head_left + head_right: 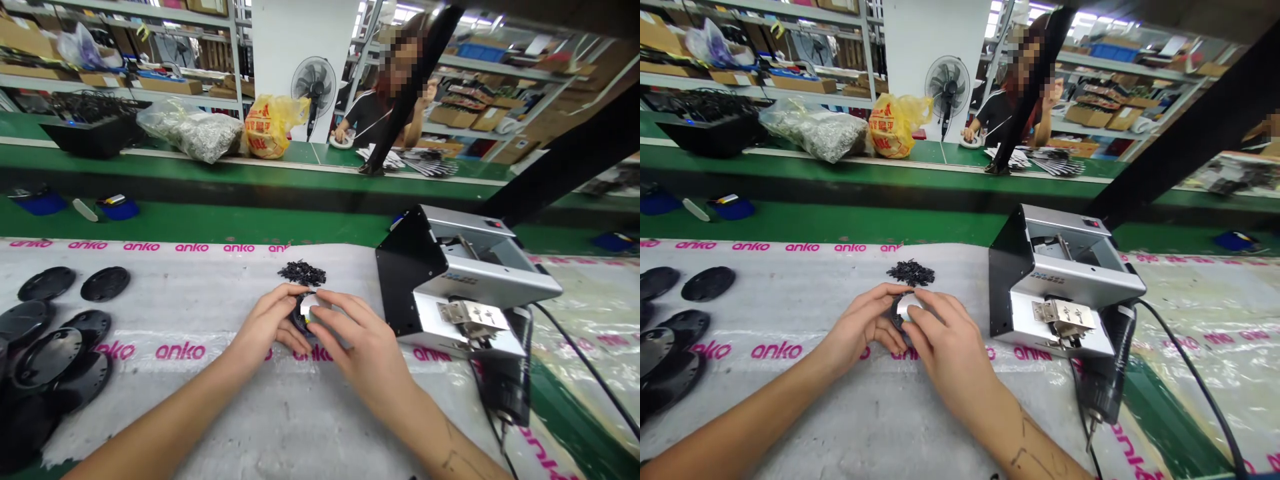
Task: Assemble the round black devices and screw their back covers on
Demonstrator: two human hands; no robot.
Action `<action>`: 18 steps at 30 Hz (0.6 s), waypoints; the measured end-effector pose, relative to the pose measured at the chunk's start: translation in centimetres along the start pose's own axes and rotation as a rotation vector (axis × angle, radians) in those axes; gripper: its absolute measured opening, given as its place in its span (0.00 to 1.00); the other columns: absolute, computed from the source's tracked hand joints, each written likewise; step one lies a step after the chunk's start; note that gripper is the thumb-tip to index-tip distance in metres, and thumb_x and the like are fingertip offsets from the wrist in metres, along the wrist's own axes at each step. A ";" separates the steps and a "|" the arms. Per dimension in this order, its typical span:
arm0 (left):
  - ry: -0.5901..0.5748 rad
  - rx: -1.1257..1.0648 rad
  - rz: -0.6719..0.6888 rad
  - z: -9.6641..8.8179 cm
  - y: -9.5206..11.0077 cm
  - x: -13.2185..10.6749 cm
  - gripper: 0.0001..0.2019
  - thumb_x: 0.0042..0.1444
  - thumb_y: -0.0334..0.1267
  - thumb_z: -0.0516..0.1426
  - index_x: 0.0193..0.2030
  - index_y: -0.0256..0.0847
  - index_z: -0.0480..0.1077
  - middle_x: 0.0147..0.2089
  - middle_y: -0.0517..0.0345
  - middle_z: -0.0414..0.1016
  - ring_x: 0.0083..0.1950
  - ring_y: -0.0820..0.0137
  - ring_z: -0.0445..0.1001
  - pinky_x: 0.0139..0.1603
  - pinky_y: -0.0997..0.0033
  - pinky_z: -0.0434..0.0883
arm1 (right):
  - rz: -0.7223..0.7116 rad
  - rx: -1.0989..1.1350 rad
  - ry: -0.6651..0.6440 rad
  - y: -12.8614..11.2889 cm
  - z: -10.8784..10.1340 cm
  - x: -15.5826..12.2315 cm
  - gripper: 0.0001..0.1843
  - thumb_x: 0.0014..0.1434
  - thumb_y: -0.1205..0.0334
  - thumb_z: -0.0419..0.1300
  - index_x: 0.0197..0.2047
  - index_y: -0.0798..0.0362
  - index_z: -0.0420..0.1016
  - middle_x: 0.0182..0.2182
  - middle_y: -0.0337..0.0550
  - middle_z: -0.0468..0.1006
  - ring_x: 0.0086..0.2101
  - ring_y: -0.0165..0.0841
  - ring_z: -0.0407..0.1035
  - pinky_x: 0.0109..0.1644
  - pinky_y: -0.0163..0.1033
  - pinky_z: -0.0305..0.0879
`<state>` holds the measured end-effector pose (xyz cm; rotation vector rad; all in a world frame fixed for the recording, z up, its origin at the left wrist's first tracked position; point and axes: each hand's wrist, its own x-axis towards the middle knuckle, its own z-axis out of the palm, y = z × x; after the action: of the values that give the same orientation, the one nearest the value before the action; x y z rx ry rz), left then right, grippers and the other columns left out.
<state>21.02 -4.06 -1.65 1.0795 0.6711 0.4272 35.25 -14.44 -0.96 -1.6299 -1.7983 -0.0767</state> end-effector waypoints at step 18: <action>0.072 0.094 -0.001 0.7 0.1 0.1 0.20 0.58 0.48 0.57 0.52 0.38 0.66 0.26 0.58 0.77 0.21 0.68 0.77 0.22 0.72 0.76 | 0.020 -0.046 -0.102 -0.3 -0.6 0.7 0.12 0.65 0.67 0.58 0.50 0.50 0.78 0.50 0.50 0.73 0.50 0.42 0.64 0.51 0.51 0.70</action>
<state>21.53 -4.44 -1.41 1.1566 0.7614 0.4387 35.25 -14.19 0.05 -1.7121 -1.8689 -0.0261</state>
